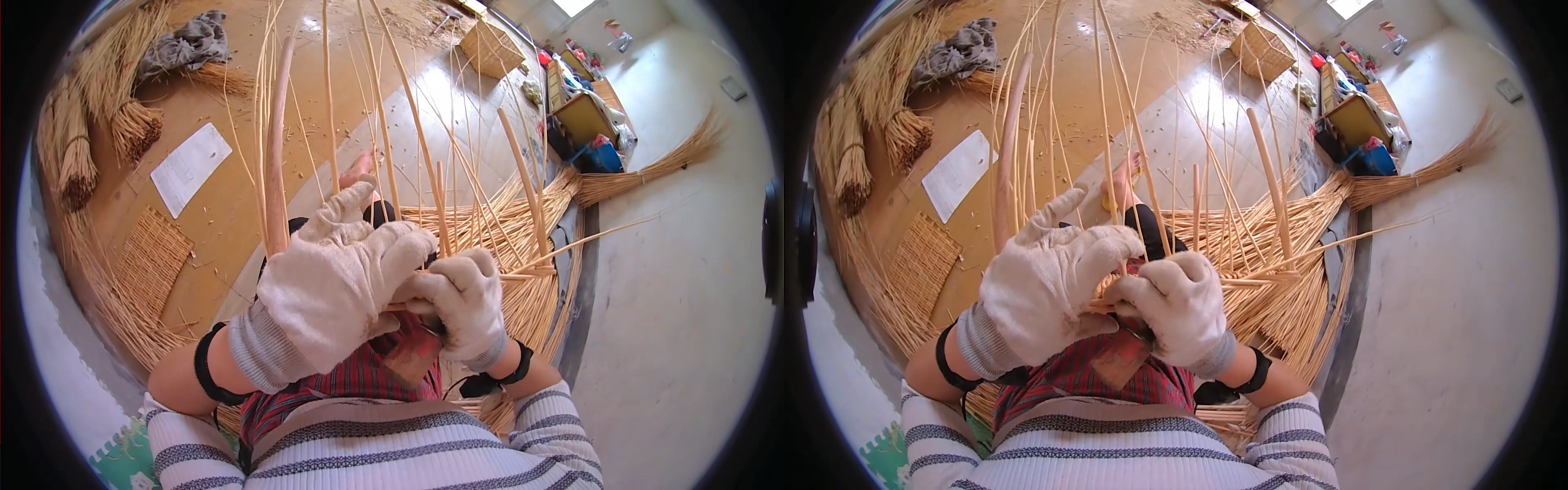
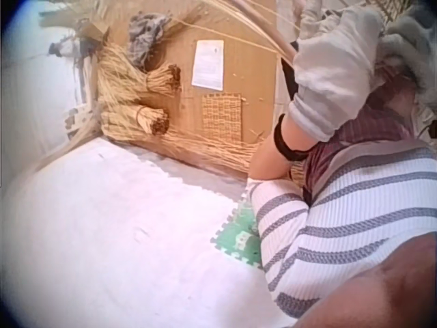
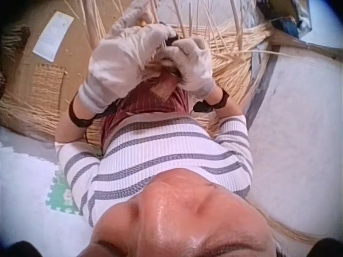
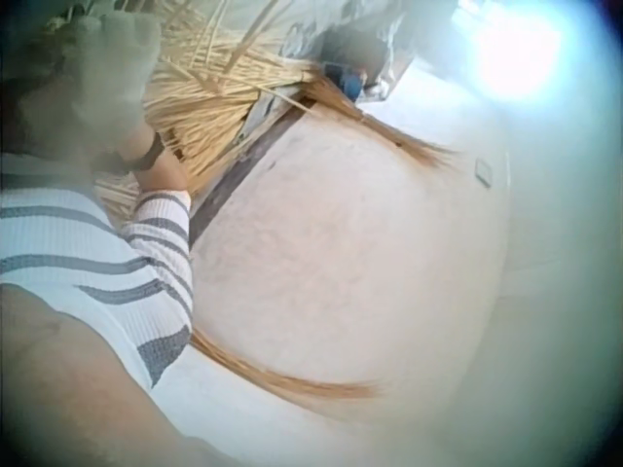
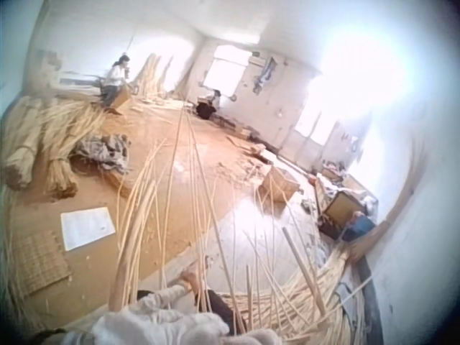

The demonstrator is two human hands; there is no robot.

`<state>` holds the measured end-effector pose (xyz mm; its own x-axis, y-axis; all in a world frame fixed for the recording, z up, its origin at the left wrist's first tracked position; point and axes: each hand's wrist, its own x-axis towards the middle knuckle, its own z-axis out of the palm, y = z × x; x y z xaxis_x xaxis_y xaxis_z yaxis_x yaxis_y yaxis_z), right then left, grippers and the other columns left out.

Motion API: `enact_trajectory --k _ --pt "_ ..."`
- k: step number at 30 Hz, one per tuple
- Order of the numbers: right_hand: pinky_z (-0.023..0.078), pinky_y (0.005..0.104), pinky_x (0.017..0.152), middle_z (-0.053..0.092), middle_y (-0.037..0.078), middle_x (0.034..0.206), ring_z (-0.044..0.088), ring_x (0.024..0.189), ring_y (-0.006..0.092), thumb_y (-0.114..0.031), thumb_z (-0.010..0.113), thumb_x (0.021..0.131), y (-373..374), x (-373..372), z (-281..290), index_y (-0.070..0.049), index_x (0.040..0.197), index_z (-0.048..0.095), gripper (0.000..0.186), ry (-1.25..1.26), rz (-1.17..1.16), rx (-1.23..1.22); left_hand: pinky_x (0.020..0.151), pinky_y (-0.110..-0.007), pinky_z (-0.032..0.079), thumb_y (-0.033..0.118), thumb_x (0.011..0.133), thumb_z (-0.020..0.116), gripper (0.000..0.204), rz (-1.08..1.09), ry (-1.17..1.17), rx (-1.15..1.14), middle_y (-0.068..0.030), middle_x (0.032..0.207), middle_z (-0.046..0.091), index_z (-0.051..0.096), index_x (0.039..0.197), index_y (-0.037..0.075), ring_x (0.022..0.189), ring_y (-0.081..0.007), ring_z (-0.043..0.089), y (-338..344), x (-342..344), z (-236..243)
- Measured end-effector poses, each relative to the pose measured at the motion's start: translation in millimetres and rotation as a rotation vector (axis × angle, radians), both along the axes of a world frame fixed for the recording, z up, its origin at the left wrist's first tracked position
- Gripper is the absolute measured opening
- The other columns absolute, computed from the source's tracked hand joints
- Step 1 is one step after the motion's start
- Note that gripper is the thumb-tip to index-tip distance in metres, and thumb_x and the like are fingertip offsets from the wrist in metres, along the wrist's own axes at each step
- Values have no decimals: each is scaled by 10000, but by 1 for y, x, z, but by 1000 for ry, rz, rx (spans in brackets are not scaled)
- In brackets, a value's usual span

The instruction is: Weaving a wicker basket using straw/reeds, a mallet, and shears.

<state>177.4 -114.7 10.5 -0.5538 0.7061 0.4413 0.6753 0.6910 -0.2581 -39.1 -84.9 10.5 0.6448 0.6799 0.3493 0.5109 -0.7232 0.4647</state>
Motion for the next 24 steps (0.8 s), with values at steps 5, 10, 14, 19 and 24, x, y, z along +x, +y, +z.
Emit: enact_trajectory --k 5,10,14,19,24 --pt "476 414 744 561 59 900 569 863 281 -158 770 731 24 2 2 -144 921 679 212 -41 49 8 1247 -503 227 283 701 837 684 -71 -125 36 -81 1137 695 549 1299 118 1103 -244 685 23 0 4" --pt "495 428 824 613 97 983 608 959 325 -104 726 726 45 22 13 -156 1066 684 347 3 120 -158 1217 -517 266 339 845 757 516 -152 0 -22 -102 1060 716 579 1287 139 1082 -286 685 51 -6 21" --pt "499 444 889 647 128 1082 614 1053 355 -59 672 719 53 21 18 -156 1252 642 543 74 156 -96 1127 -455 392 317 1036 553 303 -14 -24 -50 -115 1069 720 598 1253 111 1090 -312 678 49 7 29" --pt "508 436 911 673 135 1094 636 1019 364 -131 690 779 17 40 65 -116 1264 640 487 66 -36 131 950 -441 478 298 1053 499 211 79 6 -54 -113 1009 740 568 1165 132 1012 -359 685 63 7 16" --pt "536 347 705 691 68 873 653 756 167 -299 661 970 12 89 74 -54 1144 649 300 177 -217 -590 952 -451 486 179 1008 528 199 107 41 -35 -81 1044 755 523 1203 139 1029 -350 688 83 3 5"
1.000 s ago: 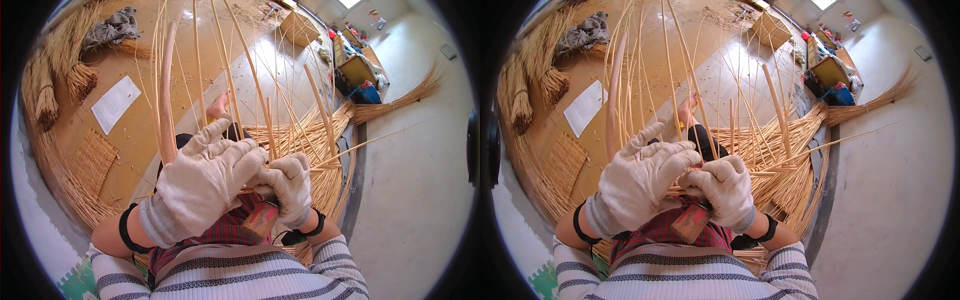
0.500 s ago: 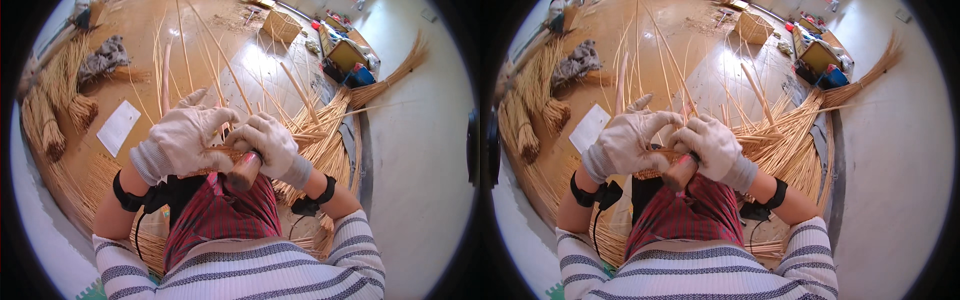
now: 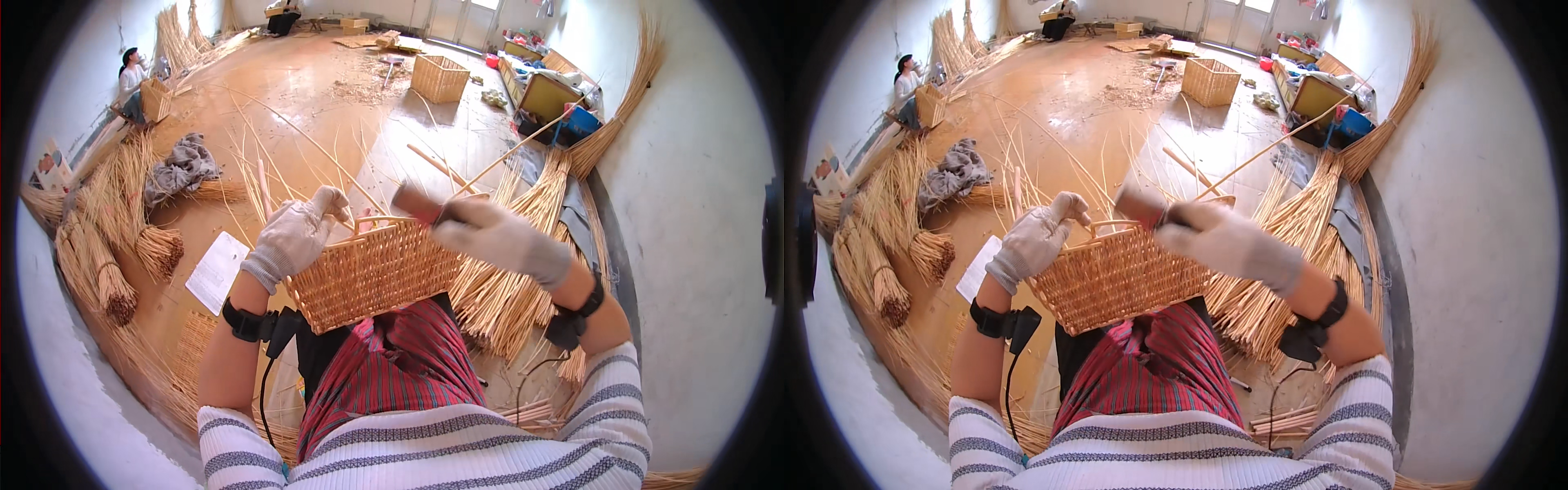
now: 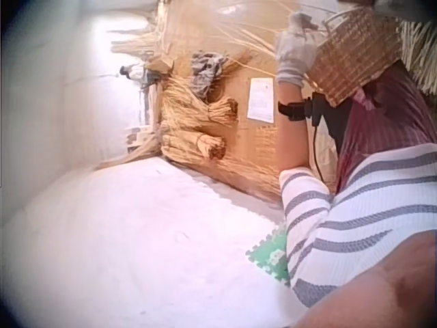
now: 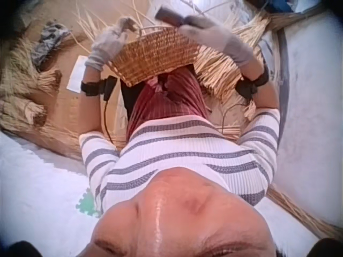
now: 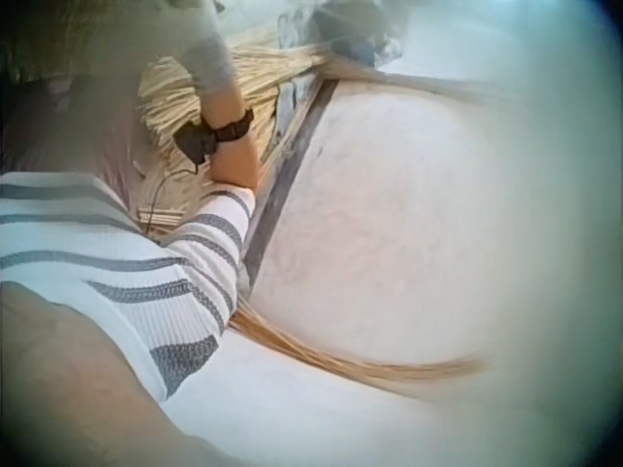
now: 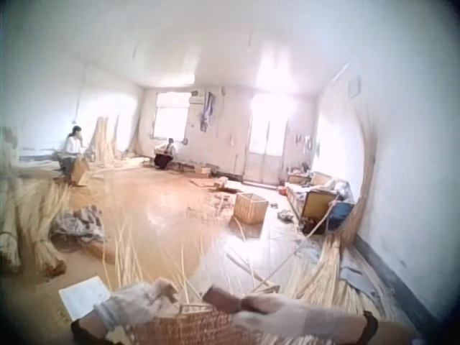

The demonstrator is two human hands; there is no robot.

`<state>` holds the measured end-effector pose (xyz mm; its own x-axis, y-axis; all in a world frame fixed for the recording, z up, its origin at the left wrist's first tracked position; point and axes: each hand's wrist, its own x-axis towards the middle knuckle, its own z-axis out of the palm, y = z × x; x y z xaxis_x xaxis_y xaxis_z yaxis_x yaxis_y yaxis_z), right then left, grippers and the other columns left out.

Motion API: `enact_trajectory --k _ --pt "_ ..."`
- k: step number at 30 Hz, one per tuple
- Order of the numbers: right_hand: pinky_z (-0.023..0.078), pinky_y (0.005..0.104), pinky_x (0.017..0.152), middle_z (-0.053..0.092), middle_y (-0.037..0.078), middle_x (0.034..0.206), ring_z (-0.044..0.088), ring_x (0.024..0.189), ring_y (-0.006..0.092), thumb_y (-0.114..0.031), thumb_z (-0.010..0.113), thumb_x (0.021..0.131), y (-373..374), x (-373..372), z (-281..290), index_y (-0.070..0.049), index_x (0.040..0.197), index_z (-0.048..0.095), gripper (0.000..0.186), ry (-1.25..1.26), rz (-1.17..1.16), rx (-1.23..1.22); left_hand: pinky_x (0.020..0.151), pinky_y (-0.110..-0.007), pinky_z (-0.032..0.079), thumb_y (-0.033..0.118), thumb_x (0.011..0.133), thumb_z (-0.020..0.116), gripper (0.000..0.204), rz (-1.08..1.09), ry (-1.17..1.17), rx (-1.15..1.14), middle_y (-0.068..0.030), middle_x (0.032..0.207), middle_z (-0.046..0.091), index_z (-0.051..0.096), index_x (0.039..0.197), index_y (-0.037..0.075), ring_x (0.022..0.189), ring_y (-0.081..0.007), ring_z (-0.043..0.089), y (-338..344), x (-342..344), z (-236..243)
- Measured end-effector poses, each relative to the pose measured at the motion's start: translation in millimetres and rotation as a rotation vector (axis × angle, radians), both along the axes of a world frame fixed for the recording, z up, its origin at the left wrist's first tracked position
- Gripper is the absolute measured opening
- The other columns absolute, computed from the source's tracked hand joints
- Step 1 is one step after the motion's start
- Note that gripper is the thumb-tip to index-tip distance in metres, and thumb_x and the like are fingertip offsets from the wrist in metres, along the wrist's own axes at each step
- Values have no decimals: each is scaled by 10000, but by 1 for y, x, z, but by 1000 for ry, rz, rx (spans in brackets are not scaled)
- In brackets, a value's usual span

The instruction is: Weaving a wicker basket using straw/reeds, a mallet, and shears.

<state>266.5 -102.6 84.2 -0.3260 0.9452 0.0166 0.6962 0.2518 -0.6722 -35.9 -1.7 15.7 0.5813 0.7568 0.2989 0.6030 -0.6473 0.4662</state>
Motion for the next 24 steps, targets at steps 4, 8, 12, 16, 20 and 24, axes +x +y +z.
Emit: enact_trajectory --k 4,8,12,16,20,24 --pt "501 267 599 613 21 823 557 668 100 -191 530 1053 -37 25 76 -2 1228 601 268 557 -250 435 928 -456 499 75 963 517 262 20 -61 -62 -73 1101 751 514 1216 145 1055 -357 683 -4 -11 -8" --pt "547 338 700 664 93 1090 655 935 162 -126 440 1071 5 65 -114 -8 1334 570 317 -332 -469 1053 921 -445 507 12 920 500 328 -23 -53 -8 -75 1127 747 513 1225 132 1051 -357 685 0 7 -2" --pt "557 355 883 654 133 1255 679 1084 222 -161 428 1070 -37 -58 10 4 1356 566 358 -329 126 164 927 -442 506 -1 899 495 364 100 6 -27 -73 1142 745 515 1239 130 1058 -353 686 -9 -8 -12" --pt "511 347 1001 625 96 1247 615 1136 238 -94 504 1043 -55 44 -42 14 1341 561 322 1417 44 251 931 -446 503 19 879 510 410 71 -35 -68 -79 1159 741 522 1268 149 1061 -359 686 -3 -4 -1" --pt "498 351 1012 623 112 1234 595 1137 213 -120 454 1061 -19 3 -127 27 1332 560 326 364 114 235 909 -436 515 25 877 513 418 88 18 -4 -74 1139 749 532 1278 143 1040 -361 695 -5 1 -7" --pt "582 386 772 711 114 1012 702 889 245 -165 507 1038 -53 -17 20 -44 1216 628 246 400 118 602 939 -439 501 31 881 524 419 83 -37 -48 -76 1123 752 526 1285 142 1066 -352 688 -12 -16 -9"
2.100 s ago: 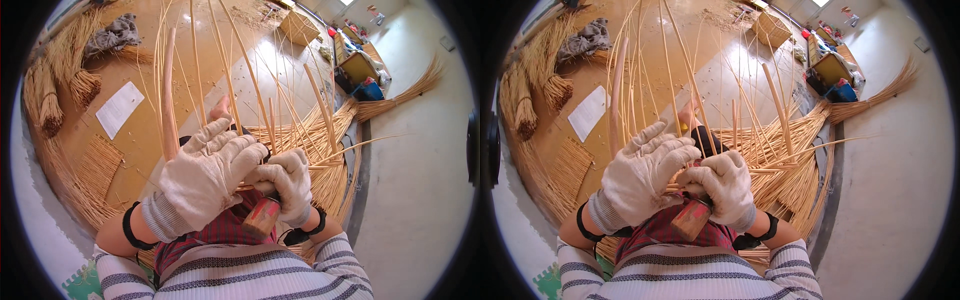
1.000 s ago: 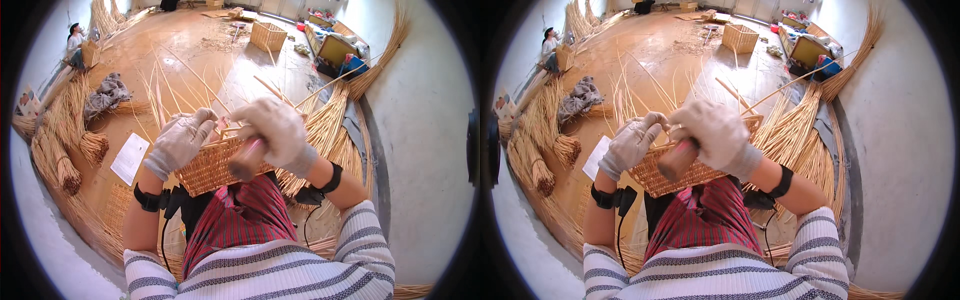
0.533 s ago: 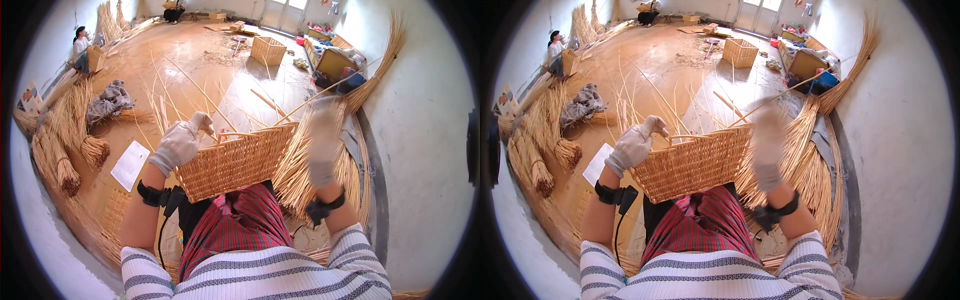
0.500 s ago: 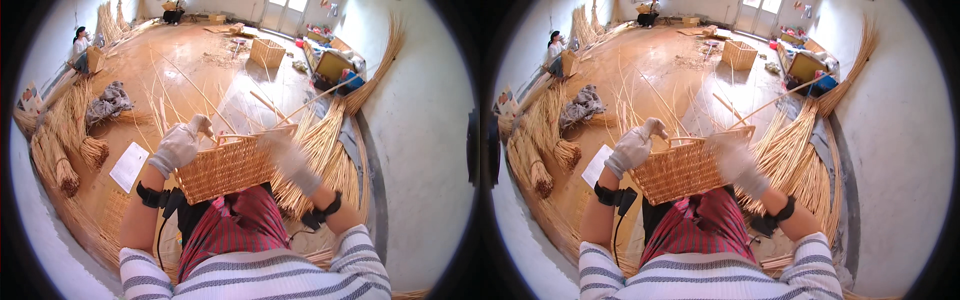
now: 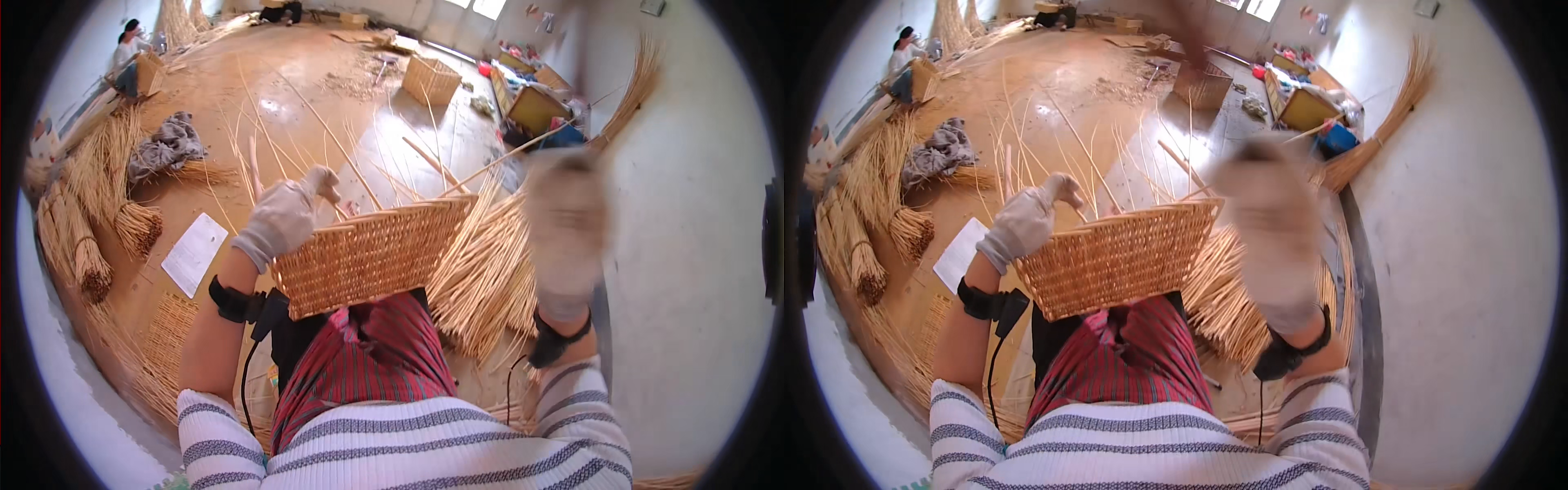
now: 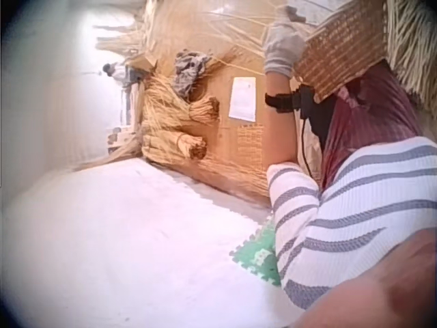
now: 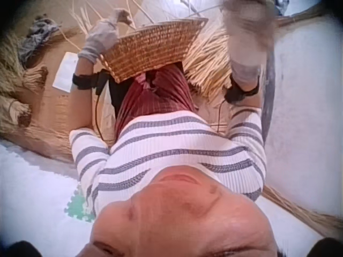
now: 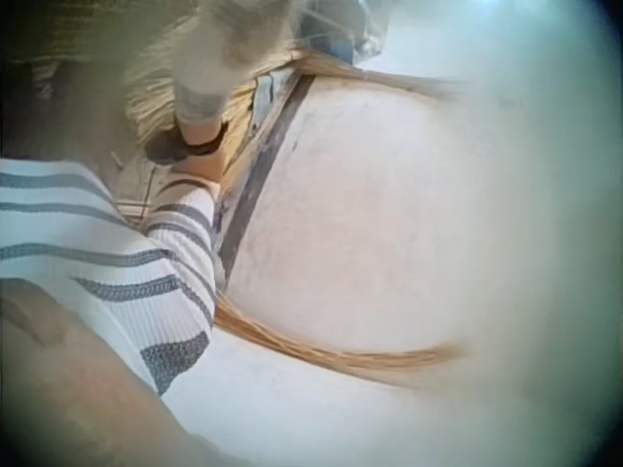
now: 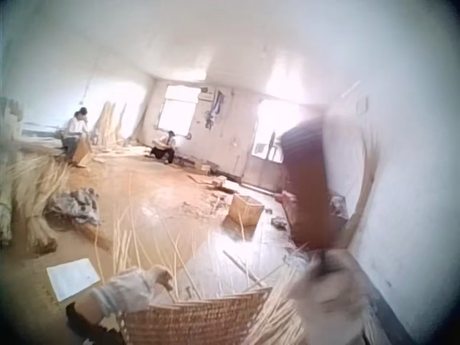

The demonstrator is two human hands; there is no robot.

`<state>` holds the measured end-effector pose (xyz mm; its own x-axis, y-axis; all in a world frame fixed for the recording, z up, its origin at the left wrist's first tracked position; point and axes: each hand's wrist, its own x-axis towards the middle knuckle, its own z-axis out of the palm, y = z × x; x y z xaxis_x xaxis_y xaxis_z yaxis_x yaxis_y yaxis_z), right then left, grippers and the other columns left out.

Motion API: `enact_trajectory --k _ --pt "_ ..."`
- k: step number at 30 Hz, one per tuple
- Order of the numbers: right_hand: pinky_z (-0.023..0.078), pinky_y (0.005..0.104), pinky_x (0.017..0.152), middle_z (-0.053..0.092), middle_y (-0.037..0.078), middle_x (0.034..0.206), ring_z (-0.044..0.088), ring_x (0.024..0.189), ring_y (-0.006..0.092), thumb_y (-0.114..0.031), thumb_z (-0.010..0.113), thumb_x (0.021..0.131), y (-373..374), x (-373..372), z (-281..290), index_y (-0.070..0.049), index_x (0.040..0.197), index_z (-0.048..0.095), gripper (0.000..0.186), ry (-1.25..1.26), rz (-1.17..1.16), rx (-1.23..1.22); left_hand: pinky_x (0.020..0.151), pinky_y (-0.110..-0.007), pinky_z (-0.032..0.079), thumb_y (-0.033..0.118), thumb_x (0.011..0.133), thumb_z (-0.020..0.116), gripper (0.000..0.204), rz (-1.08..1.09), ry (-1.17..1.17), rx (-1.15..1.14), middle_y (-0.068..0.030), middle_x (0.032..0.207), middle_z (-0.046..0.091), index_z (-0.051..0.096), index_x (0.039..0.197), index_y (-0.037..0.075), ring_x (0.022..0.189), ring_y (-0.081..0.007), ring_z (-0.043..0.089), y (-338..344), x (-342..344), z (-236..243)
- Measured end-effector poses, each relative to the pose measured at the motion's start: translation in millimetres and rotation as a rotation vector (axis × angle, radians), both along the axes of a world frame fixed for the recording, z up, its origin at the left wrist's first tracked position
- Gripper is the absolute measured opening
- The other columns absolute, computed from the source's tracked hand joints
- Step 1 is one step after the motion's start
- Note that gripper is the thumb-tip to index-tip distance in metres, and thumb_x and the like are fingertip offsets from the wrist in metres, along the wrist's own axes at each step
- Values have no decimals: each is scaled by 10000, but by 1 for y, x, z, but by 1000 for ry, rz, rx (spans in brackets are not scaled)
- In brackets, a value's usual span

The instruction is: Weaving a wicker basket using straw/reeds, a mallet, and shears.

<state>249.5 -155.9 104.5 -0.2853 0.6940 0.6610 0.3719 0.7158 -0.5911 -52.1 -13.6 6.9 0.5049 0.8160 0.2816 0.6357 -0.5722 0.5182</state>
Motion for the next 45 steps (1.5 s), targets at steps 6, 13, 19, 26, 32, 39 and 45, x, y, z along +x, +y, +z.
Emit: enact_trajectory --k 6,13,19,26,32,39,45 --pt "569 389 783 723 152 1075 708 909 294 -243 471 1066 31 -11 -41 -80 1282 614 306 -618 -179 -282 924 -423 510 16 888 503 414 40 128 -33 -70 1133 751 529 1283 139 1072 -366 683 0 16 4" --pt "589 369 731 738 152 941 739 828 263 -292 477 1056 15 -23 -79 -100 1224 645 305 -878 -365 -363 891 -435 512 42 908 525 388 -3 73 70 -124 1112 740 550 1272 172 1015 -386 695 6 14 1" --pt "530 405 636 646 152 733 697 705 284 -103 595 975 47 -37 -37 -53 962 639 68 79 -318 -293 853 -442 524 14 899 509 333 -16 61 116 -151 1027 728 598 1191 146 954 -369 695 -39 22 23" --pt "493 464 620 630 104 690 651 669 329 -119 666 894 35 -73 -110 -68 887 633 62 -206 -432 298 855 -370 525 97 983 586 151 -80 -480 339 -114 954 698 630 1123 61 908 -275 676 -89 -4 13" --pt "511 394 614 676 70 726 658 640 301 -105 622 949 8 -63 -115 -60 926 630 51 -147 -385 245 952 -296 488 4 1058 442 182 380 -1192 -86 -44 1077 649 618 1099 28 998 -126 604 -114 -44 -17" --pt "517 377 602 682 54 684 669 631 278 -100 577 995 1 -64 -119 -49 1008 626 72 -36 -359 12 911 -321 486 80 1000 600 166 40 -22 576 -72 1044 627 593 1157 28 992 -159 603 -157 6 23" --pt "510 369 576 674 59 665 667 585 275 -122 565 1010 -3 -60 -116 -40 1005 621 100 -44 -340 48 900 -310 495 109 1032 551 212 347 -772 160 -102 1100 625 574 1216 7 1060 -152 591 -101 -40 20"
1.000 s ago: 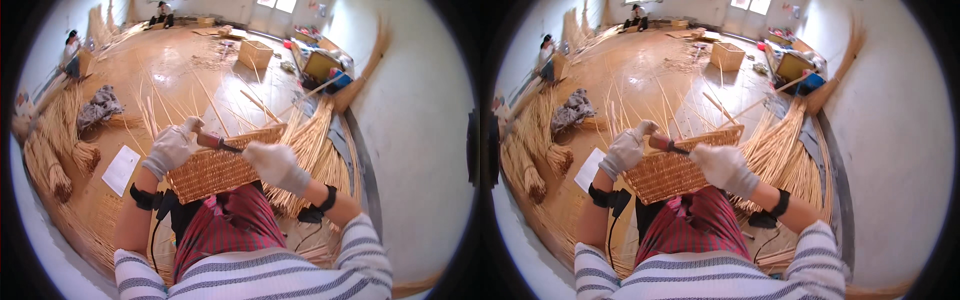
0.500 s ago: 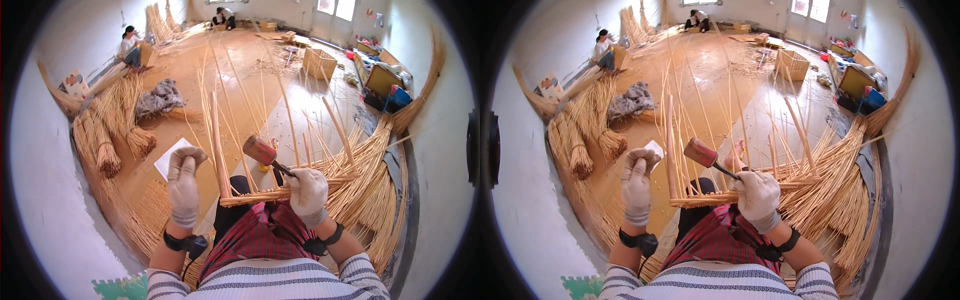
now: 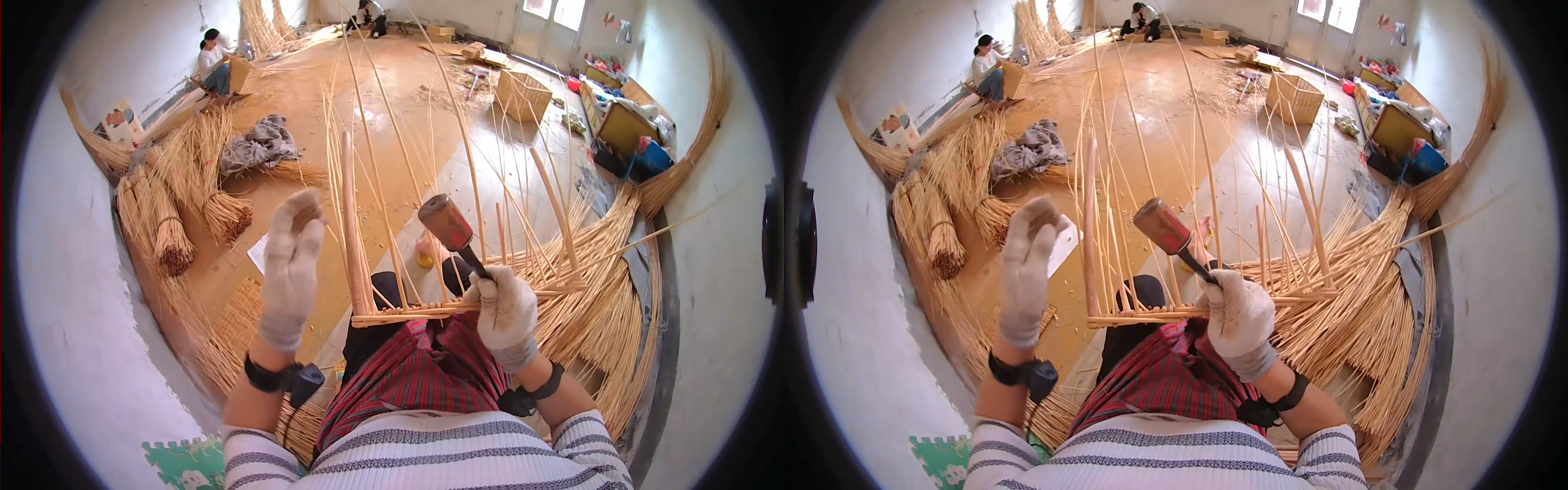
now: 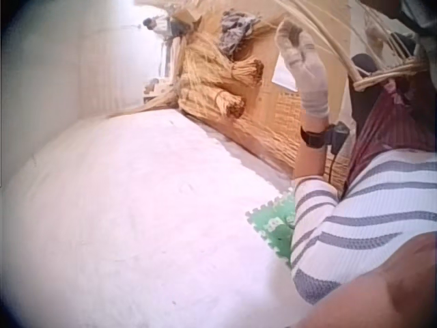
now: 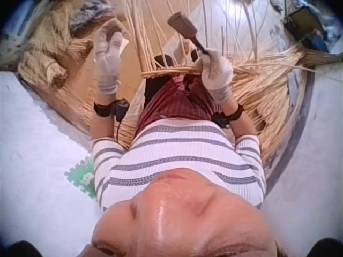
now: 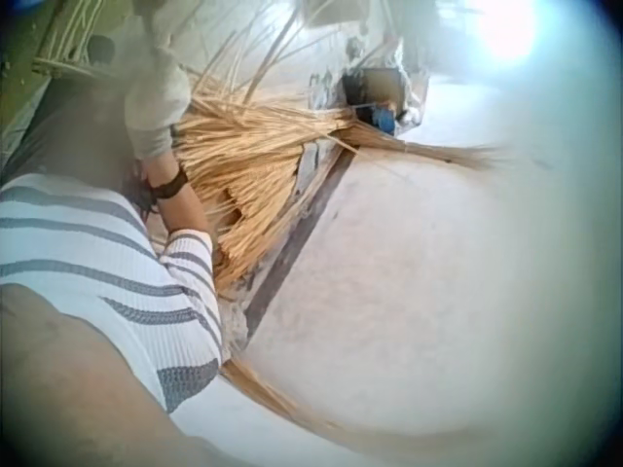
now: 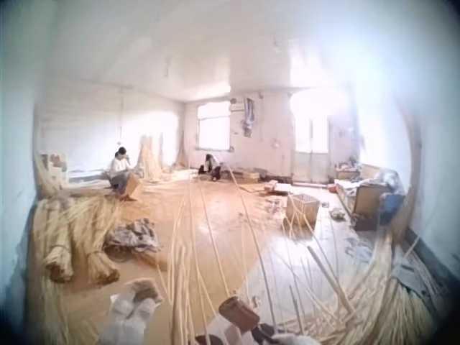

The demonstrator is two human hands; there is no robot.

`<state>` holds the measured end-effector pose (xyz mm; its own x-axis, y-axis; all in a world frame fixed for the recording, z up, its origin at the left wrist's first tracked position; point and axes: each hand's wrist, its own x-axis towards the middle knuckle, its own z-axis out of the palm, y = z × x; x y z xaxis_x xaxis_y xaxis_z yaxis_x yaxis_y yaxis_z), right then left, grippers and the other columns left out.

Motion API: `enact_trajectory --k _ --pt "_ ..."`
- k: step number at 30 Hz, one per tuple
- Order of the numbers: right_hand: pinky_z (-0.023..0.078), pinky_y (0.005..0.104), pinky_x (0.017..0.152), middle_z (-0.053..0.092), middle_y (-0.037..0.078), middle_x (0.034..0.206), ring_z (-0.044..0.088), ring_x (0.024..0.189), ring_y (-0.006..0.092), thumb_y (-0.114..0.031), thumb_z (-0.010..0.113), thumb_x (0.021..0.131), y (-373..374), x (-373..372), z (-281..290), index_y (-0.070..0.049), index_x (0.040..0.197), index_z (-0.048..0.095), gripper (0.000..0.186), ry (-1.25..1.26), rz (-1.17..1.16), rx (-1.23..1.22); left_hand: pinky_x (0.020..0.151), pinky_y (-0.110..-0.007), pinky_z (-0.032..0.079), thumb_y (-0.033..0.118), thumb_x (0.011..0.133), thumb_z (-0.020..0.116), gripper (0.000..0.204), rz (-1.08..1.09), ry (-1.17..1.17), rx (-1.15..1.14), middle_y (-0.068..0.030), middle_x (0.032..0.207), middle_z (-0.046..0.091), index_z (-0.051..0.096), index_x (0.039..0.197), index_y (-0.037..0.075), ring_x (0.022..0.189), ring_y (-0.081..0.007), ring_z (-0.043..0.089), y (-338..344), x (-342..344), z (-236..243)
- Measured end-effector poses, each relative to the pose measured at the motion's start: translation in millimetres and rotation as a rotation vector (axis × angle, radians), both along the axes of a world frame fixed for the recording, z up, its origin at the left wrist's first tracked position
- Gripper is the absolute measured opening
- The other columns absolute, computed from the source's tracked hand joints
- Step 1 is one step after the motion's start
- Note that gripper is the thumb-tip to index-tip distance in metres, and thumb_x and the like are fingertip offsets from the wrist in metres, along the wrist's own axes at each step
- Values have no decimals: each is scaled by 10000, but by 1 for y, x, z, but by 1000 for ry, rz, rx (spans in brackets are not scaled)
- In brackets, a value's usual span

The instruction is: Weaving a wicker basket using straw/reeds, a mallet, and shears.

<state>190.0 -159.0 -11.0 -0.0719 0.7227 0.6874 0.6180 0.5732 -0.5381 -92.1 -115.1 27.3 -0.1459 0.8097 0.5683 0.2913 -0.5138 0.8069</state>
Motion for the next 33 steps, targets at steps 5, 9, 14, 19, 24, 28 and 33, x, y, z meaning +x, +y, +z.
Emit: enact_trajectory --k 5,9,14,19,24,28,33 --pt "510 377 585 661 55 656 661 597 278 -147 571 1010 -6 -7 -1 -51 1002 635 115 -37 -32 3 807 -323 560 208 1069 519 270 -147 17 -169 -92 1012 583 540 1219 -15 918 -177 597 61 -3 -37" --pt "498 400 616 646 62 694 638 635 292 -167 619 974 -12 -8 -12 -71 989 660 106 -82 -58 65 599 -284 543 316 1088 496 292 -249 -635 -686 -56 878 554 549 1109 30 689 -139 567 75 16 -9" --pt "462 410 630 622 92 737 602 644 309 -137 665 916 -10 -11 -16 -81 975 666 82 -157 -94 165 367 -213 299 444 1090 445 364 -196 -769 -819 62 656 414 513 963 110 444 -49 335 72 25 -9" --pt "469 418 634 627 89 745 608 656 310 -127 683 878 -7 -8 -17 -83 973 672 105 -184 -131 146 353 -216 272 443 1091 442 369 -343 -884 -796 74 636 340 507 951 108 430 -47 286 65 23 -6" --pt "488 414 650 644 95 761 627 672 311 -140 669 899 3 -4 -16 -79 984 675 105 -162 -174 166 348 -205 262 413 1099 424 363 -879 -1303 -691 73 641 302 506 949 93 423 -41 247 80 7 -37" --pt "486 418 635 654 111 766 638 692 323 -129 673 894 5 -3 -17 -72 987 675 109 -176 -172 129 353 -201 266 418 1098 414 362 -1106 -1474 -649 67 658 308 517 983 91 438 -43 262 82 1 -47" --pt "491 411 674 669 104 812 644 720 315 -121 685 889 9 -10 -14 -66 975 675 103 -221 -170 169 352 -198 277 453 1083 446 354 -295 -1038 -805 70 661 325 508 989 118 456 -39 287 68 19 -2"
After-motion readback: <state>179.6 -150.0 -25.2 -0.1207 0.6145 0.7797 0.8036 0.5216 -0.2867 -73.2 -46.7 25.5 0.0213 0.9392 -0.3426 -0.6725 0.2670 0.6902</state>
